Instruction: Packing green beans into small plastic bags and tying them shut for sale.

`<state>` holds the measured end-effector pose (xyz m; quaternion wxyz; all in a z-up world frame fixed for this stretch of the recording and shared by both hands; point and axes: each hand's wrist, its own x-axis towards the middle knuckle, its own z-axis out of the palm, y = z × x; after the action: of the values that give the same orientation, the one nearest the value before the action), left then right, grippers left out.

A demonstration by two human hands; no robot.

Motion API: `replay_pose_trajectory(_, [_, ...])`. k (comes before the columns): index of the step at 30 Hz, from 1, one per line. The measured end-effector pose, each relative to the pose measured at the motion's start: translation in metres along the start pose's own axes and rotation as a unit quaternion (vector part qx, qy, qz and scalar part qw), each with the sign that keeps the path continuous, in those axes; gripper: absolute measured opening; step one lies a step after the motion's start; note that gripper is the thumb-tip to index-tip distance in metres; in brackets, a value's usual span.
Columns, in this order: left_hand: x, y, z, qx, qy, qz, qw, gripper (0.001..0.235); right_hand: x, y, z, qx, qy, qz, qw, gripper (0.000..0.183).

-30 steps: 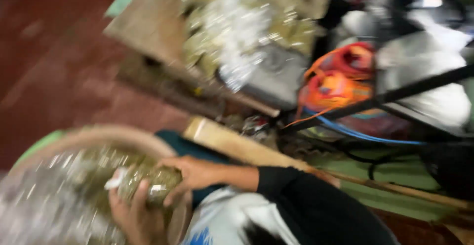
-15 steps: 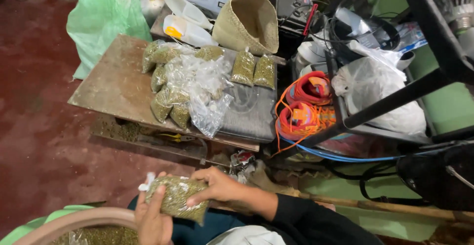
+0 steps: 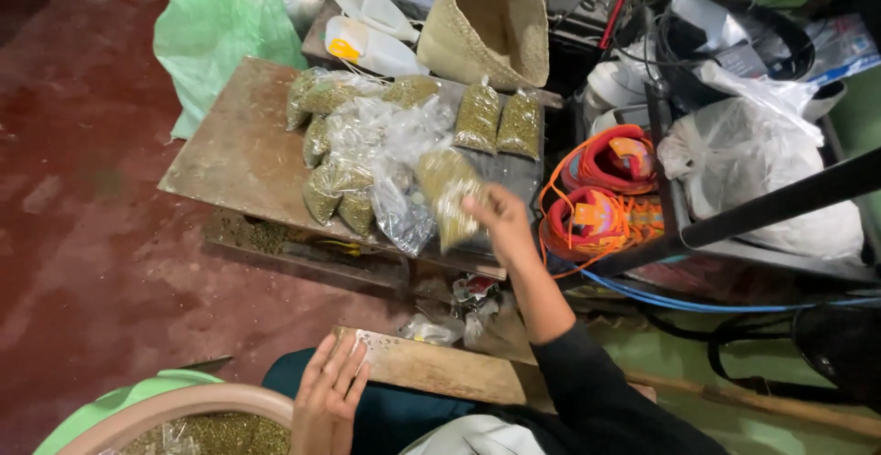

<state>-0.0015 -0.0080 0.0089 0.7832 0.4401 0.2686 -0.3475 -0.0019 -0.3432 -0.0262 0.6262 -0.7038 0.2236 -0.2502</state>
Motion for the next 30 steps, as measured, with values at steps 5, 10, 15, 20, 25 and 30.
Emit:
replay_pose_trajectory(5, [-0.01, 0.007, -0.003, 0.013, 0.038, -0.03, 0.999, 0.062, 0.027, 0.08, -0.016, 0.148, 0.11, 0.144, 0.972, 0.052])
replay_pose_trajectory(10, [-0.012, 0.009, 0.003, 0.058, 0.126, -0.038, 0.99, 0.052, 0.019, 0.095, -0.025, 0.261, 0.148, 0.258, 0.918, 0.056])
replay_pose_trajectory(15, [0.004, 0.004, -0.01, 0.094, 0.114, -0.045, 0.988, 0.048, 0.044, 0.061, -0.032, 0.27, 0.128, 0.162, 0.941, 0.021])
replay_pose_trajectory(20, [0.03, -0.009, -0.036, 0.09, 0.095, -0.054, 0.99, 0.052, 0.077, 0.016, -0.026, 0.213, 0.144, 0.16, 0.953, 0.041])
replay_pose_trajectory(25, [0.034, -0.014, -0.047, 0.09, 0.084, -0.046, 0.991, 0.054, 0.166, 0.074, -0.066, 0.195, 0.243, 0.036, 0.95, 0.007])
replay_pose_trajectory(30, [0.015, -0.004, -0.022, 0.096, 0.135, -0.001, 0.986, 0.051, 0.235, 0.176, -0.124, -0.19, 0.358, -0.012, 0.914, 0.01])
